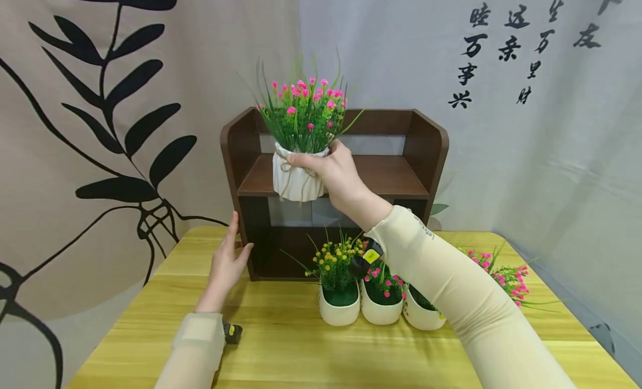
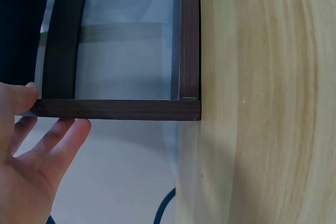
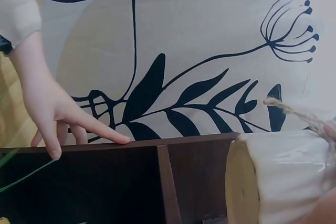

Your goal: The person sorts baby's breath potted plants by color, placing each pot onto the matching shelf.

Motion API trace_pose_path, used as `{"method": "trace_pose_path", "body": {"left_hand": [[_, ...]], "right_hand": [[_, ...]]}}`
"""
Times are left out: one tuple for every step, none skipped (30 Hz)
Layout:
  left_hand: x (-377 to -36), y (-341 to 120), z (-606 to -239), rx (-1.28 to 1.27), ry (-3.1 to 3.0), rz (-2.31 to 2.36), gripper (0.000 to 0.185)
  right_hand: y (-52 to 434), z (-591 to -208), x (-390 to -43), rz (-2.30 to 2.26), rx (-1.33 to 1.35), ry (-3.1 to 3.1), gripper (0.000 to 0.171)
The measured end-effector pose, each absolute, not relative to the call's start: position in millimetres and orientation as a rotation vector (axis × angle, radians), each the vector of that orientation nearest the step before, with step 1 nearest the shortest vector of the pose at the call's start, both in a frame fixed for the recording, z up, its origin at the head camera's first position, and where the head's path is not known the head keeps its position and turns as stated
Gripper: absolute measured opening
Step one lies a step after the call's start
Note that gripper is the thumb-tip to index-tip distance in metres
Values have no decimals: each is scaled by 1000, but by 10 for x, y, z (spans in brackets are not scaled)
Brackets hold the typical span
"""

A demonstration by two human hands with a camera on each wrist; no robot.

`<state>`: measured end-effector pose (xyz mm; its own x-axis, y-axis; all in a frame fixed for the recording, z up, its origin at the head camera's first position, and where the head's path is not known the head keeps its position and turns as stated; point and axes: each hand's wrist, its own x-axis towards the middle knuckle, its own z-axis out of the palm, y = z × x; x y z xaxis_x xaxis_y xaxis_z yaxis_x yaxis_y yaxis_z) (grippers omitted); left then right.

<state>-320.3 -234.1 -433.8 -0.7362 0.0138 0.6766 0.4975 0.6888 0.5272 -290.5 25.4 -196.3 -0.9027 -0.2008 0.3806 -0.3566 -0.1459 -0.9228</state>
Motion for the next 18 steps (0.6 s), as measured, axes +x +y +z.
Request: {"method": "trace_pose_path", "body": {"left_hand": [[-3201,-2340,-4339,-389,-2241,-951,92],[-3199,-2339,-4338,-390,-2242,-951,92],[-3197,-2338,-4335,-390,-2247,-951,92],[-3194,-2336,-4329,-389,-2252,-957,92],[-3191,-2334,-4322,-387,-2258,-962,91],[-3190,-2333,-4316,-385,-2263,-967,91],[-3188,-2333,-4309,-383,-2270,-976,91],[-3187,-2334,-4305,-381,-2270,-981,90],[-3187,-2335,-4301,-378,-2270,-982,90],[-3188,-2336,-4300,-377,-2270,-981,90],[-3189,-2338,-4298,-377,-2270,-977,90],[-3190,-2340,-4299,-377,-2268,-973,90],[-3190,-2342,-4300,-378,-2268,-970,90],[-3190,-2343,-4302,-378,-2265,-967,90],[-3191,-2345,-4304,-378,-2265,-963,90],[-3189,-2346,-4307,-380,-2262,-963,90],[-3192,-2347,-4310,-378,-2260,-966,90],[-3191,-2346,-4311,-378,-2257,-965,90]], "right_hand": [[238,-1945,-2921,2213,647,-1971,59],[222,-1927,-2937,2218,643,-1964,59],[206,-1910,-2954,2216,641,-1957,59],[191,-1893,-2970,2213,637,-1953,59],[178,-1876,-2986,2205,630,-1954,59],[164,-1861,-3004,2199,632,-1952,59],[150,-1847,-3025,2199,632,-1949,59],[136,-1833,-3043,2204,634,-1944,59],[121,-1822,-3062,2210,638,-1939,59],[110,-1813,-3084,2221,637,-1933,58],[98,-1808,-3108,2229,636,-1929,58],[85,-1806,-3130,2235,632,-1925,58],[73,-1806,-3152,2241,628,-1923,57],[59,-1808,-3176,2248,624,-1921,57],[46,-1813,-3203,2251,616,-1921,57],[33,-1820,-3228,2252,609,-1922,57],[18,-1826,-3252,2249,603,-1926,57],[5,-1832,-3276,2247,599,-1929,57]]}}
